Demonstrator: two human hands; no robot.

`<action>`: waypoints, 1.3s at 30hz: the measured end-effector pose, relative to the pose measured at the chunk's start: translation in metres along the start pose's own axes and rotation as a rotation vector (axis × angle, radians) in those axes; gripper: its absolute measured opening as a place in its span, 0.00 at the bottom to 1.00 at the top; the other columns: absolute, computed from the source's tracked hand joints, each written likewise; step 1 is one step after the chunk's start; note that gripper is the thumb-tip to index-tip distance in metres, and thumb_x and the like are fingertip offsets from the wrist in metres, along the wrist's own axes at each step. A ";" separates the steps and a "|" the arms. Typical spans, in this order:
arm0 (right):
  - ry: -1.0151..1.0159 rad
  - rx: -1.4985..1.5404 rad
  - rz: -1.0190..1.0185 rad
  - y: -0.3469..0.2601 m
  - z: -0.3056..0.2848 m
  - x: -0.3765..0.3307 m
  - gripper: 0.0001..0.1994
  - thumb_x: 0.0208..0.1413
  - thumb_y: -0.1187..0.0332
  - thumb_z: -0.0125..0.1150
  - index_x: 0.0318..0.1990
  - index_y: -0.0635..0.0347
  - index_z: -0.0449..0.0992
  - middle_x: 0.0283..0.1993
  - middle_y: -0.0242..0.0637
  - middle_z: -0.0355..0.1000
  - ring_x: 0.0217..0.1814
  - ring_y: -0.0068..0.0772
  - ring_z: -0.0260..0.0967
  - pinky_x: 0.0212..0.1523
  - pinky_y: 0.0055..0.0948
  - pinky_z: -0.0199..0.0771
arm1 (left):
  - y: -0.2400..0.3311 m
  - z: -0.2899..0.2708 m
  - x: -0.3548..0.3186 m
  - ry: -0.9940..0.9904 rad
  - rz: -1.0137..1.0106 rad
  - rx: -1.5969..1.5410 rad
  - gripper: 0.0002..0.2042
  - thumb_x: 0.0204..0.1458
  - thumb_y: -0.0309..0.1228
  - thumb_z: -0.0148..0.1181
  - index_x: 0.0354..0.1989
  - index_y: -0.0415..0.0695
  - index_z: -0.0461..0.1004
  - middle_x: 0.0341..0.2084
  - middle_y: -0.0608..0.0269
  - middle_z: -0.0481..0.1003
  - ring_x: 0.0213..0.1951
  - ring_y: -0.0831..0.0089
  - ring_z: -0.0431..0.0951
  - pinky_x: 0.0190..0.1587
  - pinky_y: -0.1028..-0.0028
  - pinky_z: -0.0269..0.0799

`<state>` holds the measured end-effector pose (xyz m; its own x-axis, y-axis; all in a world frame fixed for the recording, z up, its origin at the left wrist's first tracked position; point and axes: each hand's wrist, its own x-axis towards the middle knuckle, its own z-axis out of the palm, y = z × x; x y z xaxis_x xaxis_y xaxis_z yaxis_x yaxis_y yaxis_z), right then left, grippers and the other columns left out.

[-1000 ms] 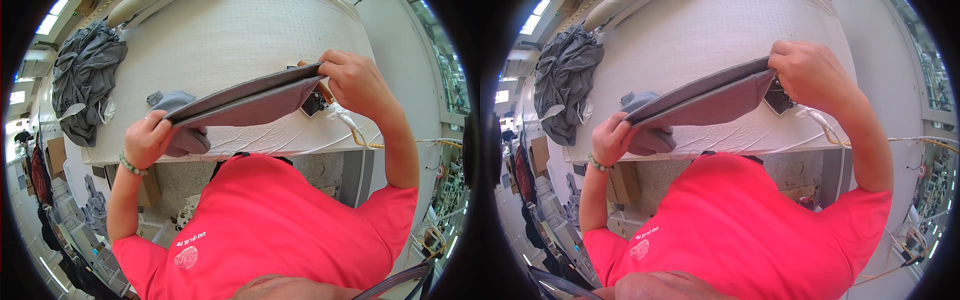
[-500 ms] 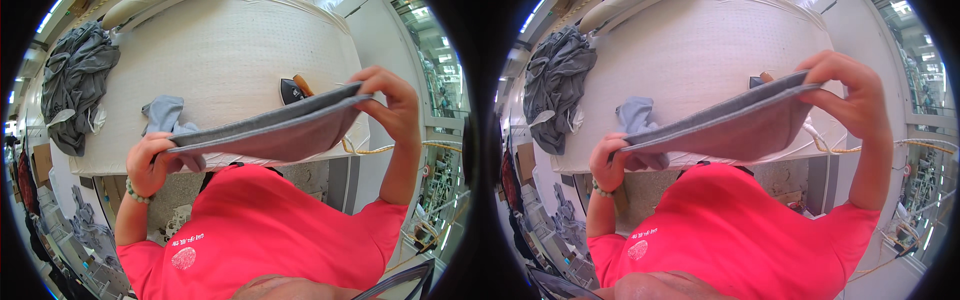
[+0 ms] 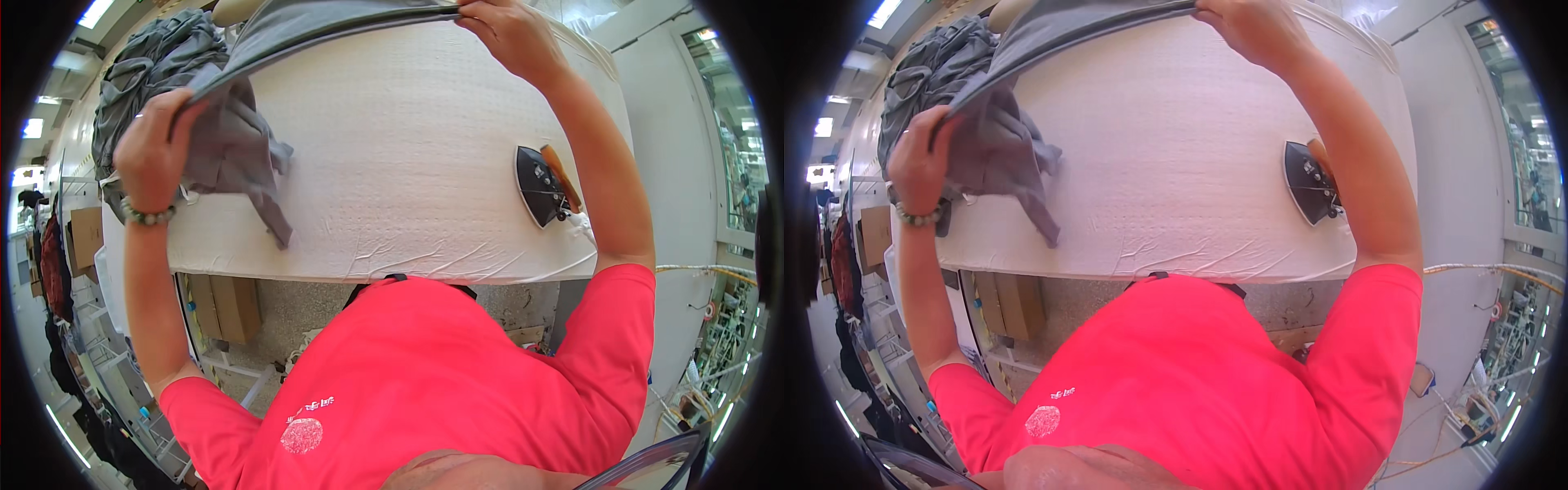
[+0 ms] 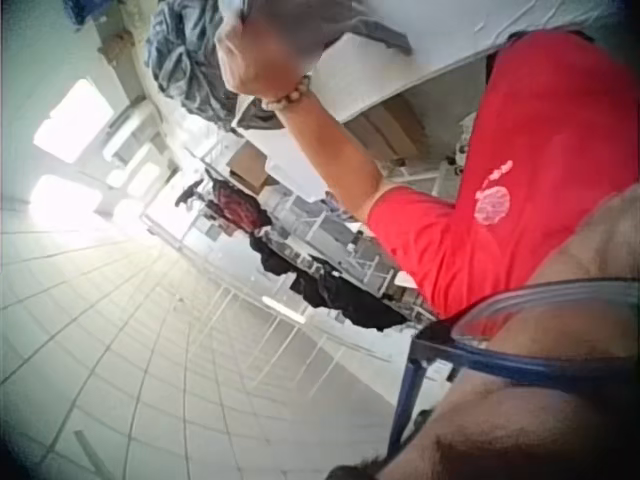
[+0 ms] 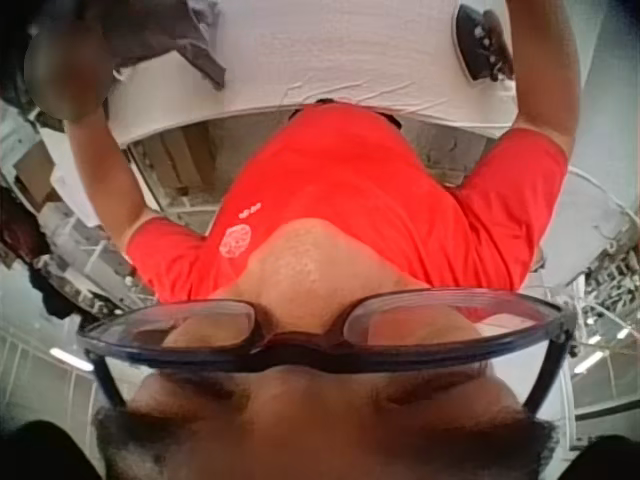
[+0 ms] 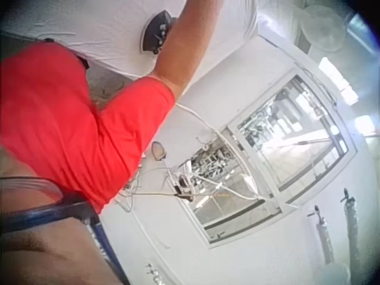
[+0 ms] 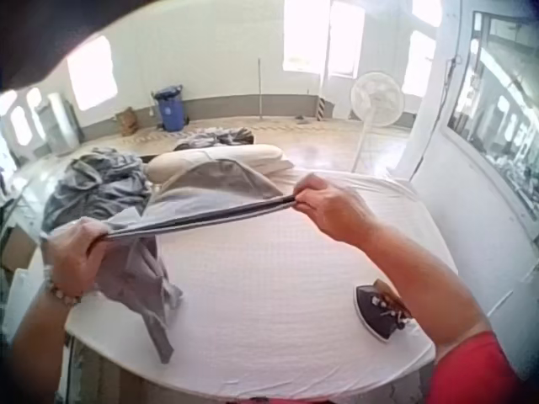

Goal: Ironing grey sweatshirts on a professional pressing table in a factory environment.

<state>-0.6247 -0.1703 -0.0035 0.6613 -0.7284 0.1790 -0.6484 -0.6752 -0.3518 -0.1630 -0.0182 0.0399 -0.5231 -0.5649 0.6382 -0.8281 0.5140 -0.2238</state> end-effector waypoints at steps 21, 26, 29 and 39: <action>0.213 -0.212 -0.045 0.014 0.125 -0.125 0.03 0.54 0.73 0.69 0.35 0.54 0.82 0.37 0.32 0.77 0.38 0.39 0.78 0.38 0.34 0.79 | 0.183 0.108 -0.156 -0.358 -0.175 -0.513 0.11 0.49 0.26 0.70 0.42 0.47 0.80 0.37 0.64 0.79 0.28 0.64 0.81 0.29 0.67 0.75; 0.080 -0.221 0.109 -0.001 0.206 -0.243 0.09 0.49 0.76 0.69 0.39 0.55 0.82 0.41 0.34 0.78 0.43 0.39 0.78 0.42 0.36 0.79 | 0.251 0.118 -0.223 -0.559 -0.142 -0.586 0.12 0.53 0.28 0.64 0.47 0.47 0.79 0.37 0.63 0.78 0.31 0.67 0.80 0.31 0.68 0.75; 0.139 -0.207 0.162 -0.018 0.217 -0.249 0.12 0.49 0.78 0.66 0.42 0.56 0.82 0.45 0.36 0.78 0.47 0.40 0.78 0.46 0.37 0.79 | 0.255 0.121 -0.219 -0.669 -0.171 -0.601 0.14 0.54 0.28 0.62 0.50 0.45 0.79 0.38 0.62 0.78 0.33 0.66 0.80 0.34 0.68 0.76; 0.149 -0.158 0.301 -0.047 0.289 -0.216 0.29 0.61 0.59 0.64 0.68 0.57 0.70 0.74 0.44 0.64 0.79 0.44 0.57 0.78 0.45 0.54 | 0.292 0.196 -0.158 -0.560 -0.116 -0.496 0.29 0.62 0.43 0.58 0.70 0.44 0.67 0.72 0.52 0.62 0.73 0.56 0.61 0.74 0.55 0.55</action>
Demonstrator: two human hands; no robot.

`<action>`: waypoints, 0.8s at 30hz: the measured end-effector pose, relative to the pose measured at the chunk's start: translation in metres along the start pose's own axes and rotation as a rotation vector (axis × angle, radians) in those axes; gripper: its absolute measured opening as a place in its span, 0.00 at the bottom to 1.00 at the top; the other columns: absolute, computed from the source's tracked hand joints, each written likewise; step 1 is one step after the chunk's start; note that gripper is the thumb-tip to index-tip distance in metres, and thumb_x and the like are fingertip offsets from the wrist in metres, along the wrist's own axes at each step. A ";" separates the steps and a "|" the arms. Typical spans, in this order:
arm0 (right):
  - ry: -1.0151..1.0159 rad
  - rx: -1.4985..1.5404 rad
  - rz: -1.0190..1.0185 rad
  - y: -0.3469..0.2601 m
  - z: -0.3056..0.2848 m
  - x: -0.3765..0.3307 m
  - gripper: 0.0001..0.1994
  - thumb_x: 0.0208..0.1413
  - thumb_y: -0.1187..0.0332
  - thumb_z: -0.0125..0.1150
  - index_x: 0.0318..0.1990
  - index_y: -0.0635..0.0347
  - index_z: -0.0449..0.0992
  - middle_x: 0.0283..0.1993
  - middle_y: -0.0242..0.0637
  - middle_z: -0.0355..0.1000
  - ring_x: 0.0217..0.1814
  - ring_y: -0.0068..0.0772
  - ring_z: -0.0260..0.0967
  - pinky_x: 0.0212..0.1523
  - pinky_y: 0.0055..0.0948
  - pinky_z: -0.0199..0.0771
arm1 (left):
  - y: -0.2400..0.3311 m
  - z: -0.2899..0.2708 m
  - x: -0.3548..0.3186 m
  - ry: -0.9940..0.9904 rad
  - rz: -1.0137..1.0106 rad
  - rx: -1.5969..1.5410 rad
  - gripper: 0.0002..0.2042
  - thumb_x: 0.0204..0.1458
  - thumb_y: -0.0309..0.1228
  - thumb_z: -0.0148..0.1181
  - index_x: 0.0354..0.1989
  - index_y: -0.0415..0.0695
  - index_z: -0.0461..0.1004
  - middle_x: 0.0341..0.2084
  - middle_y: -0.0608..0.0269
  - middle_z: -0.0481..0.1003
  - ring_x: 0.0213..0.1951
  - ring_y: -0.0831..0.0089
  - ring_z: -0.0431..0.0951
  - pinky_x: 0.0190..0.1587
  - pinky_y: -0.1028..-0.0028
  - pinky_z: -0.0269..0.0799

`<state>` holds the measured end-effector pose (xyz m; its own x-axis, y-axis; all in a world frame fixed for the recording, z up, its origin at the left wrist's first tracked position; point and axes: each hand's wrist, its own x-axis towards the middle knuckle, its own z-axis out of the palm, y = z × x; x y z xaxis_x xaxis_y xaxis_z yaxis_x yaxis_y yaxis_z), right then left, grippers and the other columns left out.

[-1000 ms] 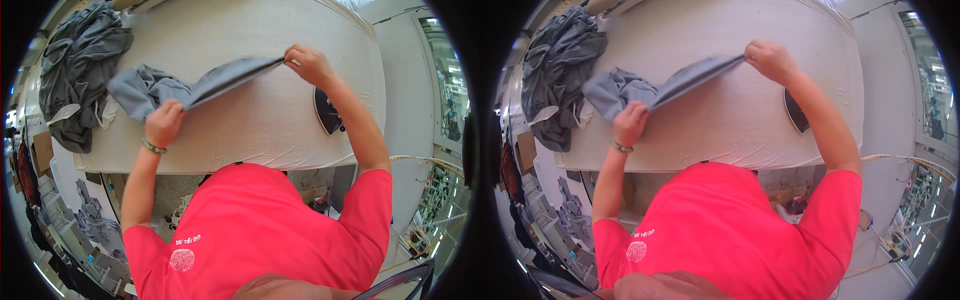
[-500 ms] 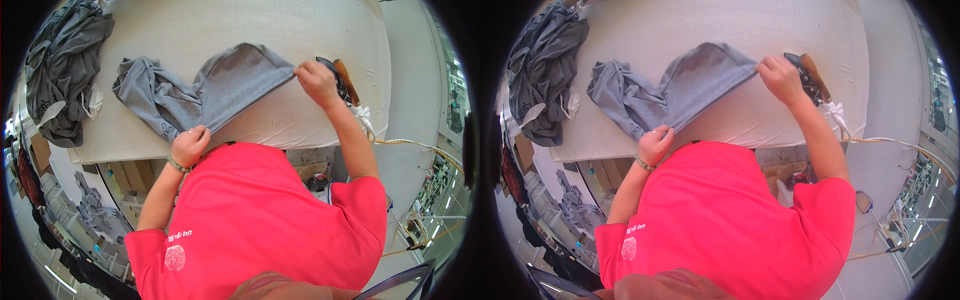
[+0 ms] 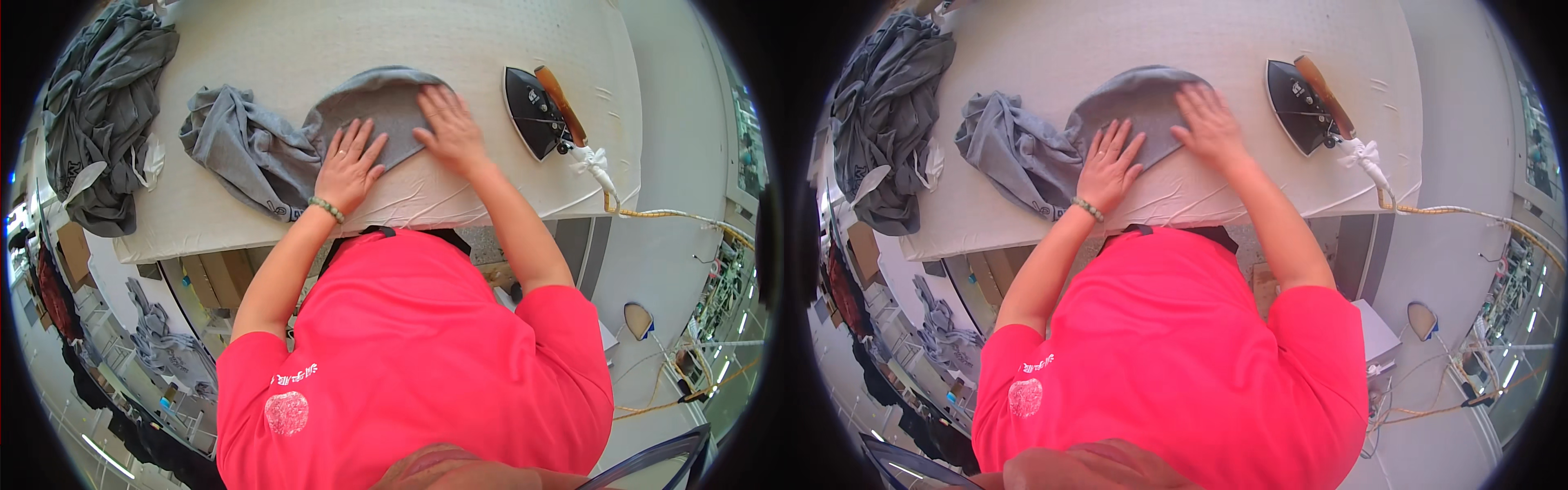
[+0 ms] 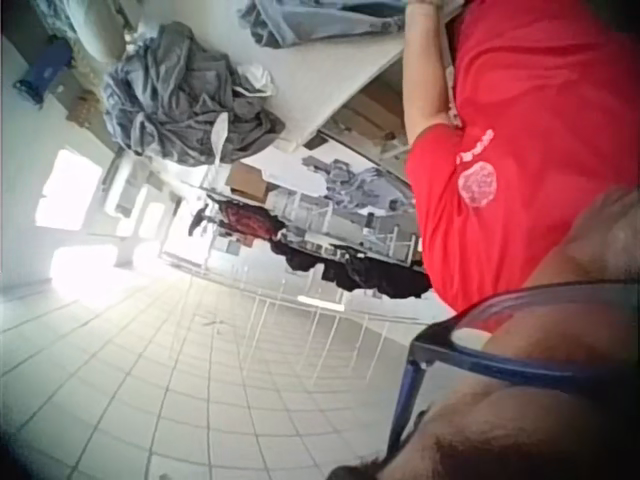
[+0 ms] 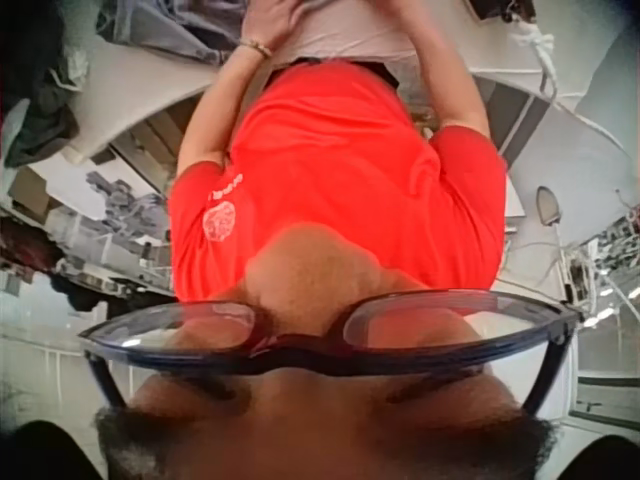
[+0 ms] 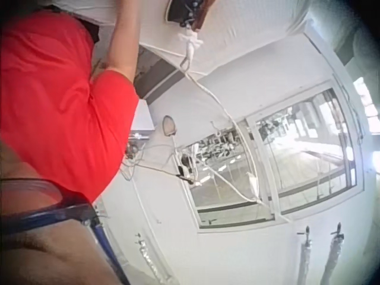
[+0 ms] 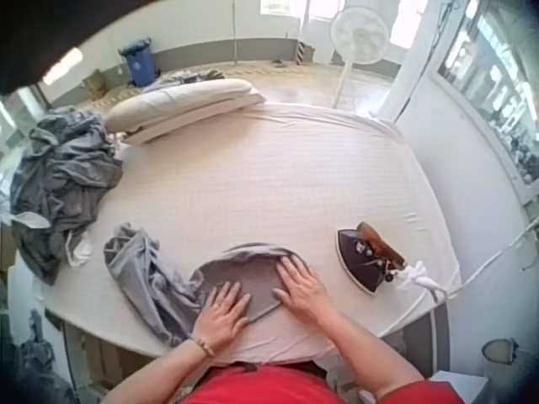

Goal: Ironing grey sweatshirts on a professional pressing table in a factory environment.

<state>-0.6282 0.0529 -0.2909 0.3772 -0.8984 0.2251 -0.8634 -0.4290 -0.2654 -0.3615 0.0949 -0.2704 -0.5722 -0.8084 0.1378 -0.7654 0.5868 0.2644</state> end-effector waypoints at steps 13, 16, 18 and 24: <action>0.118 0.232 0.274 0.016 -0.025 -0.011 0.26 0.62 0.54 0.64 0.64 0.57 0.74 0.69 0.47 0.69 0.70 0.48 0.67 0.68 0.44 0.66 | 0.013 0.001 -0.062 -0.148 -0.039 -0.128 0.35 0.62 0.45 0.57 0.76 0.46 0.58 0.78 0.55 0.53 0.78 0.54 0.50 0.78 0.52 0.42; -0.341 0.228 0.729 0.020 -0.045 0.015 0.20 0.61 0.56 0.67 0.54 0.57 0.78 0.57 0.46 0.78 0.55 0.49 0.77 0.54 0.45 0.76 | 0.015 -0.002 -0.057 -0.124 -0.024 -0.051 0.34 0.62 0.44 0.57 0.76 0.46 0.59 0.77 0.54 0.54 0.78 0.53 0.50 0.78 0.54 0.43; -0.353 0.236 0.721 0.029 -0.044 0.018 0.19 0.60 0.56 0.68 0.53 0.58 0.78 0.53 0.46 0.79 0.51 0.48 0.78 0.51 0.45 0.76 | 0.018 -0.003 -0.057 -0.131 -0.030 -0.054 0.34 0.62 0.43 0.58 0.76 0.46 0.59 0.77 0.54 0.54 0.78 0.53 0.50 0.78 0.54 0.44; 0.299 0.223 0.310 0.010 -0.024 0.004 0.19 0.55 0.56 0.74 0.43 0.62 0.80 0.35 0.43 0.80 0.37 0.46 0.79 0.39 0.40 0.78 | 0.029 0.000 -0.003 -0.163 0.060 -0.237 0.32 0.62 0.42 0.59 0.73 0.45 0.63 0.76 0.54 0.57 0.77 0.53 0.53 0.77 0.53 0.47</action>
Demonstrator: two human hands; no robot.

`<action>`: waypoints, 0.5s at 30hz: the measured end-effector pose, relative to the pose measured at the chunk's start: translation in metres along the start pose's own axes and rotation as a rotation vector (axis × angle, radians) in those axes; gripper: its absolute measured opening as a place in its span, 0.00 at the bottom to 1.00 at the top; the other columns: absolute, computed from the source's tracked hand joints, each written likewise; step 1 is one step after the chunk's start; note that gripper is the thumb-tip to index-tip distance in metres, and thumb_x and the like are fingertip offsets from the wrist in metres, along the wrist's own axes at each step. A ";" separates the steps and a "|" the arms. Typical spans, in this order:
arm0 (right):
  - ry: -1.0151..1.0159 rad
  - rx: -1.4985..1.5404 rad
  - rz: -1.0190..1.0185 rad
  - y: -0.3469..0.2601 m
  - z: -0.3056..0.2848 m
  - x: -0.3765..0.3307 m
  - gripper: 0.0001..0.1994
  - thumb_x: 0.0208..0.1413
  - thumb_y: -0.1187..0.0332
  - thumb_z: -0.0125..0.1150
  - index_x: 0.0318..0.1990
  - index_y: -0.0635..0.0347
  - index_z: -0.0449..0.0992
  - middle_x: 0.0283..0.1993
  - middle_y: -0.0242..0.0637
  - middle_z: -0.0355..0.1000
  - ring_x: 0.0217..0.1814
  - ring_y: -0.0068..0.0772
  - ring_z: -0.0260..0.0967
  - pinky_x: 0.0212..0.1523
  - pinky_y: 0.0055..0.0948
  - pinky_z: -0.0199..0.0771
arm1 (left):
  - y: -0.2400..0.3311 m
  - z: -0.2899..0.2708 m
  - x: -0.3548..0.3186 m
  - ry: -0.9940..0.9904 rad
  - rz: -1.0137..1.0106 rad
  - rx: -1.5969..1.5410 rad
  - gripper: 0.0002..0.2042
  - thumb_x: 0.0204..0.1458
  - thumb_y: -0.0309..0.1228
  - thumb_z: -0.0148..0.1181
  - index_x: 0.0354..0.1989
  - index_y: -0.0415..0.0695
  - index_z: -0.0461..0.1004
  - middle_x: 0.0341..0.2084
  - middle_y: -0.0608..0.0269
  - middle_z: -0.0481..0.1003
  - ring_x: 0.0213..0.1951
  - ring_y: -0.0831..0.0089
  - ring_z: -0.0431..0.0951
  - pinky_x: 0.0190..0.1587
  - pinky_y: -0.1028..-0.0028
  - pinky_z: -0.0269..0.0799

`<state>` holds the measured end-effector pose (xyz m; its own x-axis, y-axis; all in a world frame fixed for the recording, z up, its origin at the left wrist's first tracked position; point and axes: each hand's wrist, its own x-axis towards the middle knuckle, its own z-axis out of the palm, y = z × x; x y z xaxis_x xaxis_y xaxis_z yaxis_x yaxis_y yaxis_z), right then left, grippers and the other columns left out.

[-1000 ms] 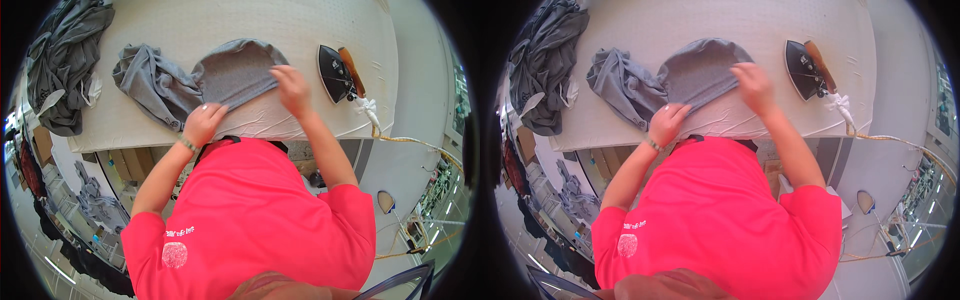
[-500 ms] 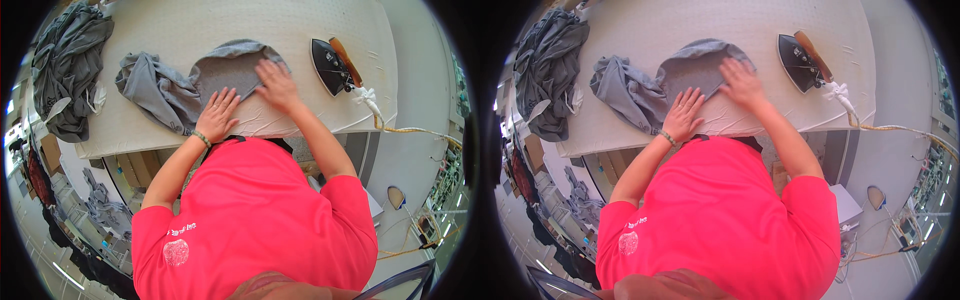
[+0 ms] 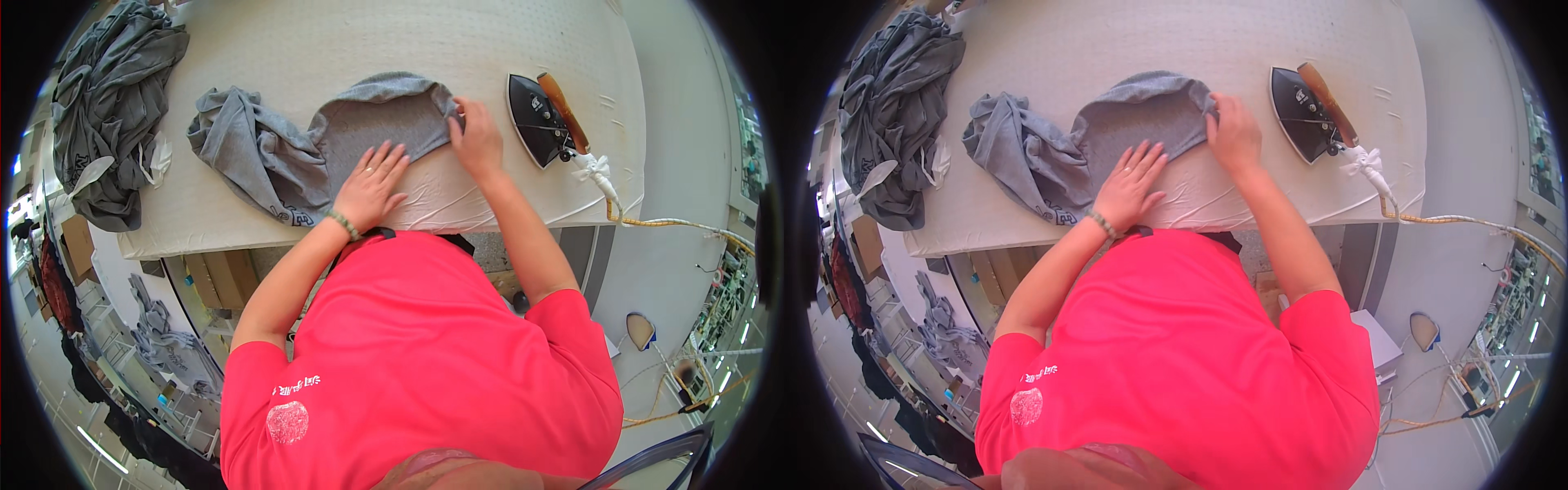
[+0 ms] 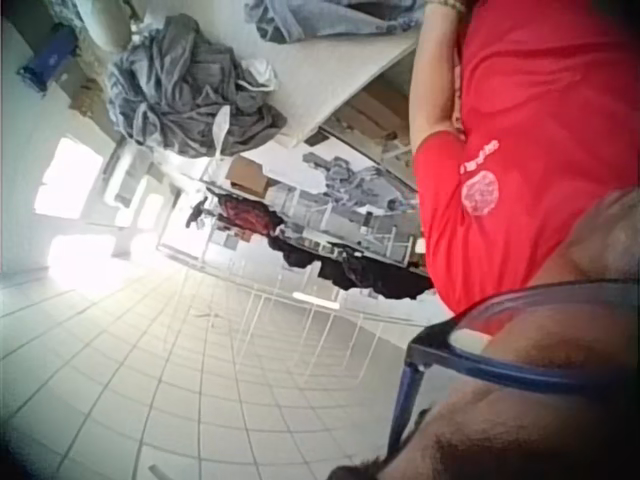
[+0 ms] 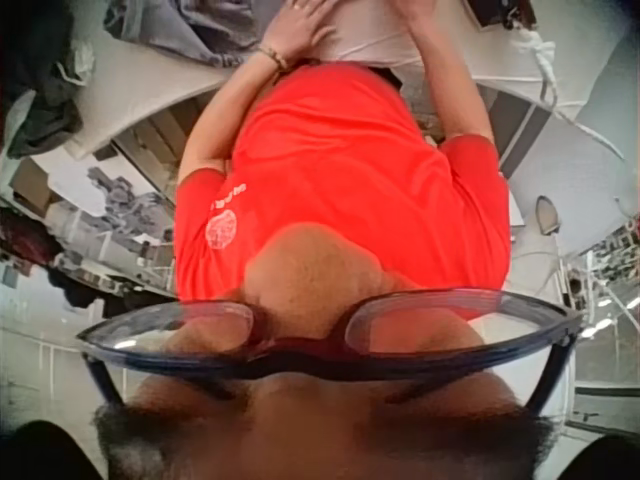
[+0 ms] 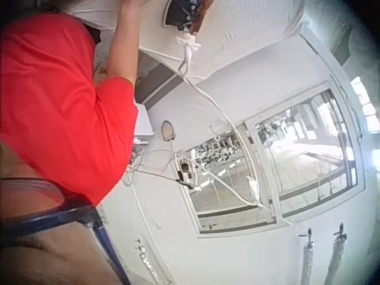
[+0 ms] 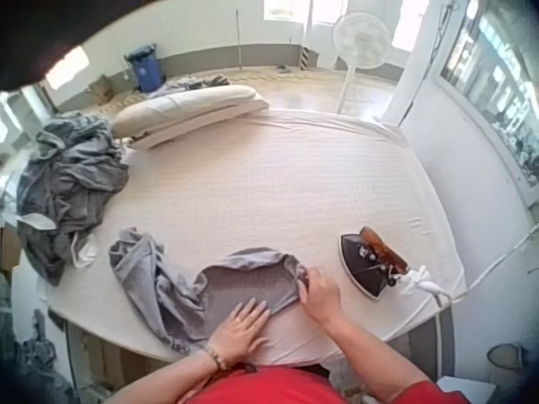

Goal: Ironing grey sweatshirts on a professional pressing table in a factory environment.

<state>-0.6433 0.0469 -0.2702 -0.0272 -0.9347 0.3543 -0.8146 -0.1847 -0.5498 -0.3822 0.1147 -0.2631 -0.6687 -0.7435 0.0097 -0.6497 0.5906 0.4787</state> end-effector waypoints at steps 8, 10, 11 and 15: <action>-0.398 0.228 0.482 0.043 -0.015 0.001 0.15 0.57 0.61 0.74 0.42 0.61 0.77 0.29 0.40 0.78 0.30 0.35 0.77 0.34 0.34 0.77 | -0.042 0.026 0.074 0.253 0.019 0.110 0.29 0.62 0.42 0.58 0.71 0.47 0.66 0.74 0.55 0.62 0.75 0.56 0.58 0.77 0.53 0.50; -0.366 0.244 0.484 0.046 -0.010 -0.003 0.15 0.56 0.60 0.74 0.42 0.60 0.77 0.29 0.41 0.78 0.31 0.40 0.78 0.34 0.37 0.77 | -0.034 0.030 0.087 0.187 0.092 0.079 0.29 0.62 0.42 0.58 0.72 0.47 0.66 0.74 0.56 0.61 0.76 0.57 0.57 0.77 0.53 0.49; -0.337 0.269 0.481 0.046 -0.004 -0.006 0.16 0.55 0.60 0.73 0.42 0.59 0.77 0.29 0.42 0.78 0.32 0.44 0.79 0.35 0.41 0.78 | -0.031 0.032 0.093 0.120 0.159 0.057 0.30 0.62 0.42 0.58 0.72 0.48 0.65 0.75 0.57 0.60 0.76 0.58 0.57 0.77 0.54 0.49; -0.279 0.207 0.436 0.034 -0.008 -0.012 0.15 0.56 0.60 0.72 0.43 0.58 0.76 0.29 0.43 0.78 0.33 0.48 0.80 0.35 0.44 0.78 | -0.017 0.017 0.092 0.123 0.049 0.110 0.31 0.63 0.43 0.58 0.73 0.47 0.64 0.76 0.59 0.58 0.77 0.60 0.55 0.78 0.54 0.47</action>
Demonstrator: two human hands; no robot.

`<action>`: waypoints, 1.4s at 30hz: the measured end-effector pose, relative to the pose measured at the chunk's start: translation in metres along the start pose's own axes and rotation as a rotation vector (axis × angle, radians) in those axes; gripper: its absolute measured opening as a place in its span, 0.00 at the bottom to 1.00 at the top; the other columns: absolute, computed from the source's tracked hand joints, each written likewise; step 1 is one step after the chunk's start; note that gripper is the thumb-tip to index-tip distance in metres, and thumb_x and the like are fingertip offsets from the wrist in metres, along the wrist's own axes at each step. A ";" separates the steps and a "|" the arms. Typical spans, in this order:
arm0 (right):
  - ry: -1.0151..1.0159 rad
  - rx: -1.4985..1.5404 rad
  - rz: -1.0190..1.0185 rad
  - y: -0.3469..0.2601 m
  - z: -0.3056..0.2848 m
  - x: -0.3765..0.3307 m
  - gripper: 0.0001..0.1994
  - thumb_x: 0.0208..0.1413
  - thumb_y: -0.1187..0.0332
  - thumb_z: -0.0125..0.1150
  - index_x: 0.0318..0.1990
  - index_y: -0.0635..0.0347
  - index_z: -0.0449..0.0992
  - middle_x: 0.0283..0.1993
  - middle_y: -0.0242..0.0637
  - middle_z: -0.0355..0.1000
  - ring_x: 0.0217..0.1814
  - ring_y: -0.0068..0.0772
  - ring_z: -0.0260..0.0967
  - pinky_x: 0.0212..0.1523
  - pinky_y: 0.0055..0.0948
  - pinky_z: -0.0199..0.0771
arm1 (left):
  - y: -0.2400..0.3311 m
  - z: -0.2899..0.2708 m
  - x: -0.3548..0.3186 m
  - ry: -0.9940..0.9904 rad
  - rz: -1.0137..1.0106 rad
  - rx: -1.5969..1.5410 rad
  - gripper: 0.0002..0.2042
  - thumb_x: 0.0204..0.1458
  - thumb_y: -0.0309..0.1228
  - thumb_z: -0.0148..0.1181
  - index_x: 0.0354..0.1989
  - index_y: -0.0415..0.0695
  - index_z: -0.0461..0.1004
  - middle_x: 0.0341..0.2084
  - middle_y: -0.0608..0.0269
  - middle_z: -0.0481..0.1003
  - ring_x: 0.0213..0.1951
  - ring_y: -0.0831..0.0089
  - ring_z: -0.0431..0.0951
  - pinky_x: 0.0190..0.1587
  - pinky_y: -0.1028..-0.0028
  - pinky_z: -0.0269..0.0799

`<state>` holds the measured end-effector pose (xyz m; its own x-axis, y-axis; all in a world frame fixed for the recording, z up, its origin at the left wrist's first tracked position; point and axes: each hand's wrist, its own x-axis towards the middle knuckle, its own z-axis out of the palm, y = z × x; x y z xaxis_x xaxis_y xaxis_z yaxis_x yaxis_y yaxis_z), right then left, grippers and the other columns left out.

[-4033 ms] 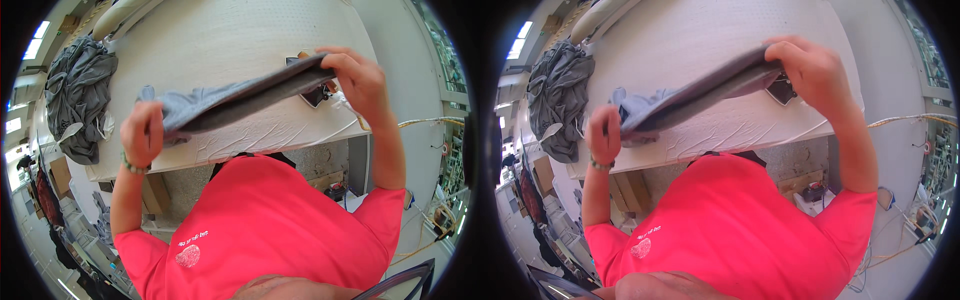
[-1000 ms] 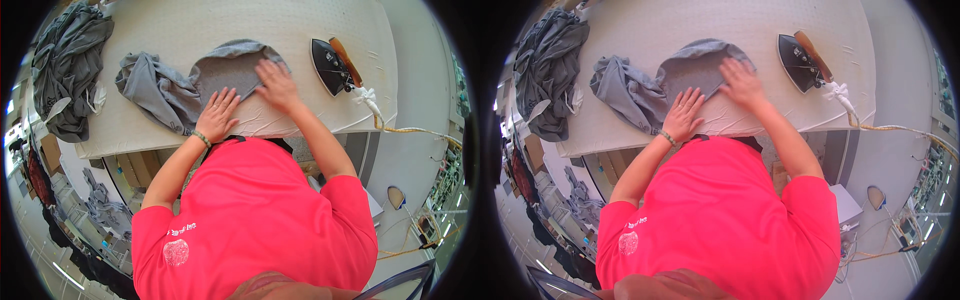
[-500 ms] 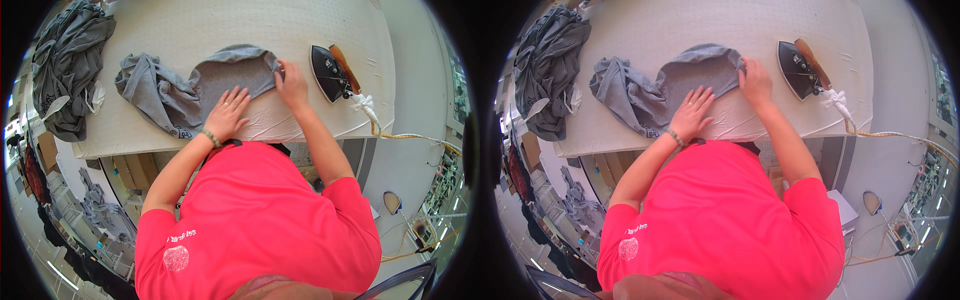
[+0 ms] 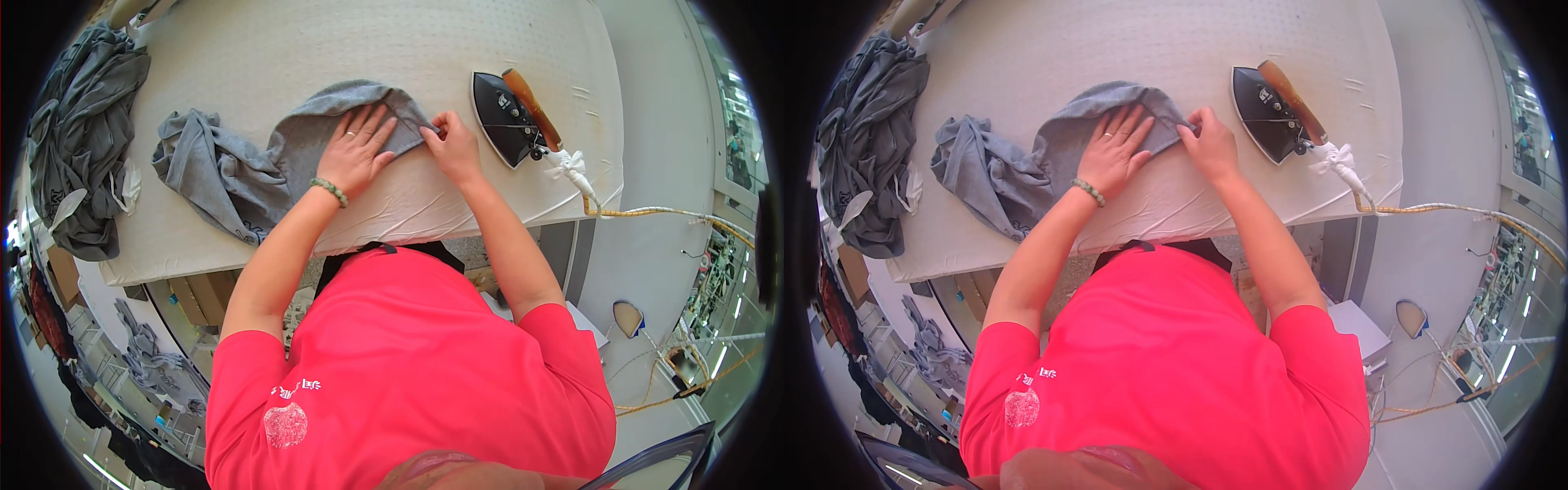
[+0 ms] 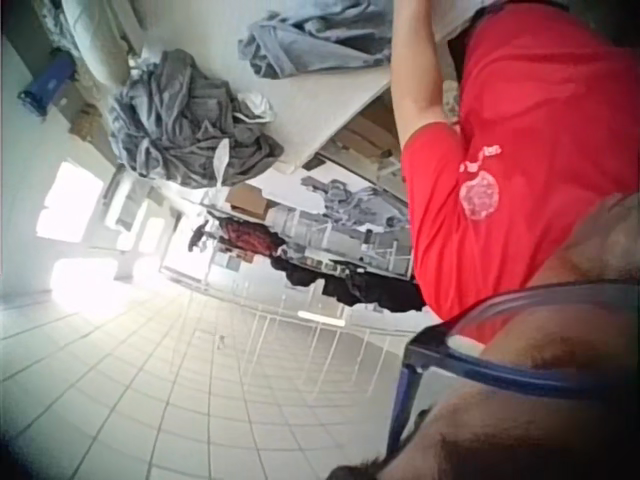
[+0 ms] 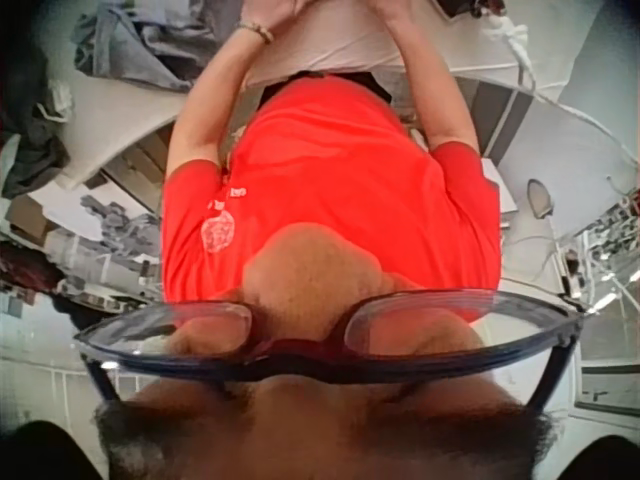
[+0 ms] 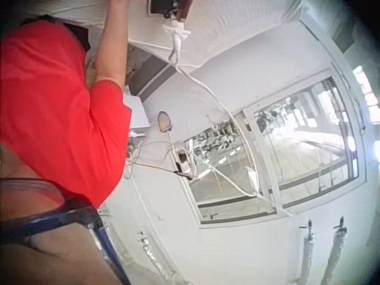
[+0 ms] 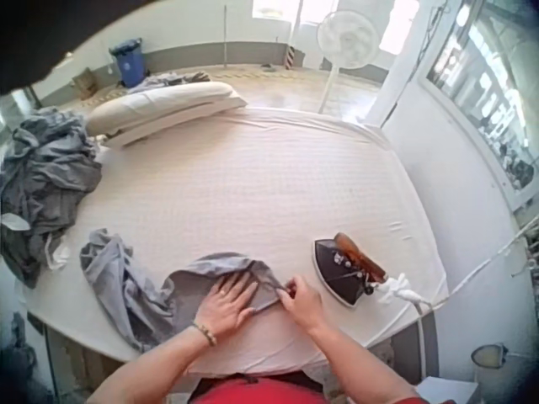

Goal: Ironing grey sweatshirts on a professional pressing table in a factory environment.

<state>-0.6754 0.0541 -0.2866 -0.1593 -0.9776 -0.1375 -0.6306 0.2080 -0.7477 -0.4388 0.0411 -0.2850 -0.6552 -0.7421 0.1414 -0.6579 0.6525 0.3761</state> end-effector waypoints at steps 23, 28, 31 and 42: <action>-0.204 -0.501 0.103 0.000 -0.180 0.032 0.24 0.60 0.57 0.68 0.58 0.62 0.75 0.38 0.43 0.80 0.42 0.55 0.78 0.47 0.48 0.77 | 0.077 0.016 -0.071 0.006 -0.205 0.014 0.34 0.61 0.43 0.60 0.74 0.43 0.61 0.76 0.55 0.56 0.77 0.57 0.54 0.78 0.54 0.45; -0.411 -0.399 0.101 -0.048 -0.162 0.036 0.22 0.59 0.55 0.67 0.54 0.62 0.77 0.40 0.51 0.81 0.46 0.57 0.80 0.47 0.52 0.78 | 0.073 -0.004 -0.093 0.116 -0.226 -0.093 0.29 0.60 0.37 0.62 0.69 0.41 0.66 0.71 0.52 0.64 0.74 0.52 0.60 0.75 0.52 0.53; -0.416 -0.528 -0.130 -0.067 -0.126 0.019 0.21 0.59 0.55 0.68 0.52 0.61 0.78 0.40 0.54 0.81 0.46 0.57 0.80 0.46 0.51 0.78 | 0.049 -0.034 -0.124 0.321 -0.345 -0.098 0.21 0.59 0.28 0.63 0.61 0.41 0.75 0.60 0.52 0.76 0.67 0.51 0.71 0.70 0.54 0.64; -0.941 -0.613 -0.296 -0.180 0.047 -0.081 0.15 0.55 0.66 0.63 0.46 0.63 0.72 0.35 0.55 0.80 0.41 0.59 0.81 0.42 0.55 0.80 | -0.090 -0.127 -0.099 0.351 -0.402 -0.082 0.14 0.64 0.33 0.62 0.55 0.43 0.78 0.48 0.52 0.81 0.50 0.54 0.82 0.51 0.63 0.77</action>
<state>-0.5135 0.0946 -0.1713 0.5210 -0.5747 -0.6311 -0.8519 -0.3036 -0.4268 -0.2678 0.0365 -0.2163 -0.1852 -0.9465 0.2642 -0.7908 0.3031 0.5317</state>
